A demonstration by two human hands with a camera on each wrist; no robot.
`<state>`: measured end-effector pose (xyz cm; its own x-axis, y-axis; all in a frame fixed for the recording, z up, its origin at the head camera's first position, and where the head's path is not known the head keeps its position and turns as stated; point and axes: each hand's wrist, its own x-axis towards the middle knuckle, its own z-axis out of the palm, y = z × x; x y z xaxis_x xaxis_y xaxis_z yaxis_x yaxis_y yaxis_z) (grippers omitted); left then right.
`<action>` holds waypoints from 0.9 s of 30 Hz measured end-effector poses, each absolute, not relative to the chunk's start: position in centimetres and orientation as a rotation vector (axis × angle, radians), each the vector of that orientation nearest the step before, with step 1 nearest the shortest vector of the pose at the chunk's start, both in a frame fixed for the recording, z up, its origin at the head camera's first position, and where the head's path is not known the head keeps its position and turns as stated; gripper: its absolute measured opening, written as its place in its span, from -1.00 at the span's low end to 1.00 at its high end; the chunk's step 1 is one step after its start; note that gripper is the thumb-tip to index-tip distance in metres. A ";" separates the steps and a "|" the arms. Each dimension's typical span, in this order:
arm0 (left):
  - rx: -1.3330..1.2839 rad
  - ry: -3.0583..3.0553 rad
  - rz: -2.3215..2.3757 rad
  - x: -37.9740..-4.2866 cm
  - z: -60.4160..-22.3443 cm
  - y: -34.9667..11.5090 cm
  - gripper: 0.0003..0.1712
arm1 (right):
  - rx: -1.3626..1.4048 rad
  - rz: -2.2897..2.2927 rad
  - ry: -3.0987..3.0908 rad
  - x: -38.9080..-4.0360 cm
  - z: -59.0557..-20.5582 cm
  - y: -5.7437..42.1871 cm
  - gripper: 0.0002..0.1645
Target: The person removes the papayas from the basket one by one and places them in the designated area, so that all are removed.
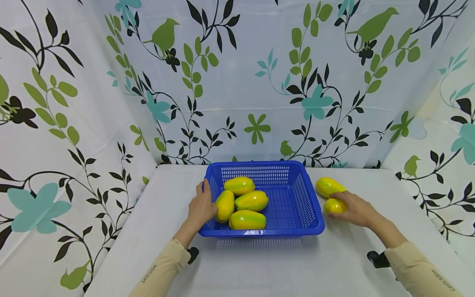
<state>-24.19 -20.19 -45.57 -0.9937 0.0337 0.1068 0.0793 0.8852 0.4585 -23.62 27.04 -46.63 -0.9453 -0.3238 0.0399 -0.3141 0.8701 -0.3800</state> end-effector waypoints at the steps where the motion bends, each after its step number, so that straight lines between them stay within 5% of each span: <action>1: -0.088 -2.958 -0.722 -24.2 -45.6 -20.2 0.02 | -0.518 -0.608 3.012 -23.6 -46.8 27.1 -0.24; 27: -0.115 -2.934 -0.703 -23.9 -45.5 -20.1 -0.01 | -0.533 -0.584 3.008 -24.0 -46.8 26.3 -0.14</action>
<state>-23.91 -20.07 -45.47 -0.9896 0.0454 0.1362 0.1022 0.8890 0.4463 -23.98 26.31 -46.80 -0.9408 -0.3373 0.0336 -0.3254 0.8708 -0.3686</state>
